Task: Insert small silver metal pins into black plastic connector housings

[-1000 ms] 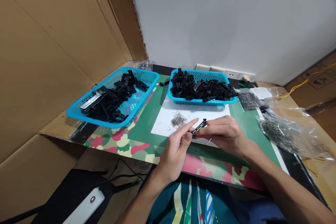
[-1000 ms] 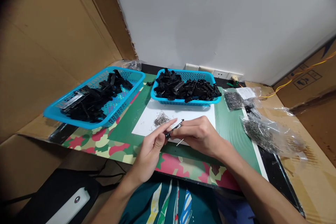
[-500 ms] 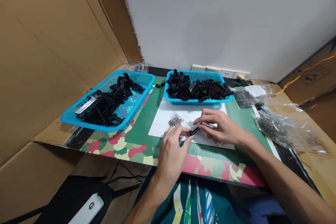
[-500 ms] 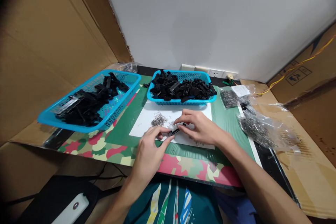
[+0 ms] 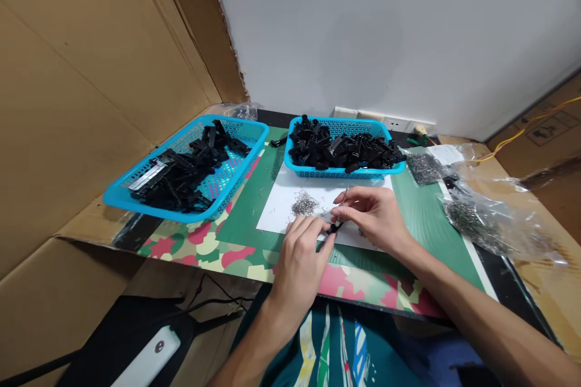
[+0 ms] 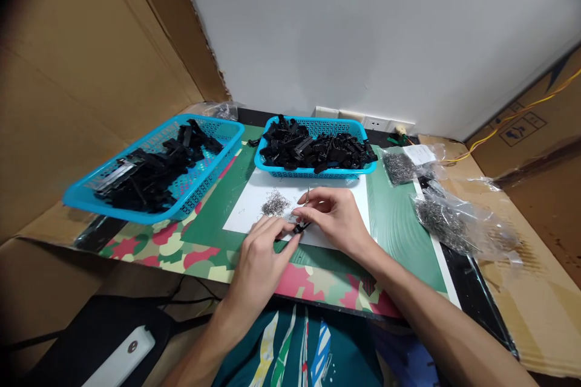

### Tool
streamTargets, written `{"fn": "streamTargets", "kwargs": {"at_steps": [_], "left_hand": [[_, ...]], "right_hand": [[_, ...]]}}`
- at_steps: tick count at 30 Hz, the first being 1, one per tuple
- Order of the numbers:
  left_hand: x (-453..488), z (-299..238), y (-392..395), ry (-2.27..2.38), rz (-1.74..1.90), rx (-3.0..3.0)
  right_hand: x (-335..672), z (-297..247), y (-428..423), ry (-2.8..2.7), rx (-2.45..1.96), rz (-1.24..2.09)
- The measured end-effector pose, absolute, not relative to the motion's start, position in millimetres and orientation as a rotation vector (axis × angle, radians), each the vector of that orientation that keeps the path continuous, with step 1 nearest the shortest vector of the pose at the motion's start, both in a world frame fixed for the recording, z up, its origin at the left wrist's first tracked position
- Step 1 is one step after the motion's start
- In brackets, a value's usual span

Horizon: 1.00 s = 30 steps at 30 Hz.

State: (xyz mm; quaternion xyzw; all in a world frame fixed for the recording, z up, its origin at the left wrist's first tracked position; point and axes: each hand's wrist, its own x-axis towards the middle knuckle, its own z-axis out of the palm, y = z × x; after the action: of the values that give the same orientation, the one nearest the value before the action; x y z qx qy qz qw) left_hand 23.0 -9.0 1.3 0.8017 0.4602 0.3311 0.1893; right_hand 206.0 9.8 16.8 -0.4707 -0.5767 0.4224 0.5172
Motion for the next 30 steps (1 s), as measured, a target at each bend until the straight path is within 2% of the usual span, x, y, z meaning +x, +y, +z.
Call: {"fn": "streamTargets", "kwargs": {"at_steps": [11, 23, 30], "left_hand": [[21, 2, -11, 1.263, 0.905, 2.217], [22, 5, -12, 1.326, 0.877, 2.243], [12, 12, -4, 1.399, 1.075, 2.115]], "right_hand": [[202, 18, 4, -1.522, -1.158, 0.958], [199, 17, -3, -1.697, -1.093, 0.696], [226, 17, 12, -1.671, -1.16, 0.394]]}}
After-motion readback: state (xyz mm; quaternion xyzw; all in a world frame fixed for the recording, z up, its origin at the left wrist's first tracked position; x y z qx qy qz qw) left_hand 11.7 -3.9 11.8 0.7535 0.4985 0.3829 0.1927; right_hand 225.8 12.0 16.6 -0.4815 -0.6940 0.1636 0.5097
